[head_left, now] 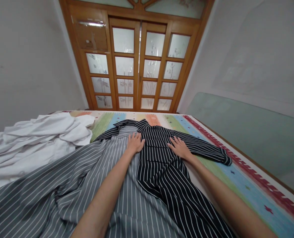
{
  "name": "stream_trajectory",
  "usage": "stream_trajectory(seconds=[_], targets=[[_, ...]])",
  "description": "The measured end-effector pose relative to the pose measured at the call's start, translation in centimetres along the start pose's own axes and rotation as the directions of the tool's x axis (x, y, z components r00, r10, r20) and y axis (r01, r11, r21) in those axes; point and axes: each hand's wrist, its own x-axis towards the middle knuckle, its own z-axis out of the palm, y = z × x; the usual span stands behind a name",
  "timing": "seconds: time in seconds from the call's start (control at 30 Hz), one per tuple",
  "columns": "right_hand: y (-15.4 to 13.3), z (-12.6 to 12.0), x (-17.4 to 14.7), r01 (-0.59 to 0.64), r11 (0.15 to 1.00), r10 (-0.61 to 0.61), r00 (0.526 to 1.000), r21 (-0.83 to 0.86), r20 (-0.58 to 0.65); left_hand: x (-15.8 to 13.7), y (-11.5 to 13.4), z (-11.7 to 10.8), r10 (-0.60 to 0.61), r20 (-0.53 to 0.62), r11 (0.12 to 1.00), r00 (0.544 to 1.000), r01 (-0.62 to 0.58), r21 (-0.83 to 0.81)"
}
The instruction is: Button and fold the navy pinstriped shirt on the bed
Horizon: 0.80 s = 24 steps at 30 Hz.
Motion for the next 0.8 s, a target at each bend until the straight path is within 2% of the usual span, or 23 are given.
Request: stream_trajectory(seconds=[0.2,0.4,0.67,0.8], targets=[[0.2,0.4,1.6,-0.022,0.999,0.023,1.0,-0.049,0.017,1.8,-0.3,-0.2,-0.007,0.082,0.995,0.997,-0.001,0.104],[0.1,0.2,3.1,-0.021,0.998,0.022,0.999,-0.054,0.027,3.8,-0.8,0.0,-0.008,0.112,0.995,0.994,-0.004,0.1],[0.1,0.2,4.8,-0.038,0.997,0.04,0.998,-0.062,0.04,6.1,-1.5,0.4,-0.008,0.089,0.996,0.996,-0.001,0.094],[-0.3,-0.1,5.0,-0.063,0.997,0.066,0.997,-0.052,0.044,6.2,-1.2,0.4,0.004,0.045,0.996,0.999,-0.008,0.083]])
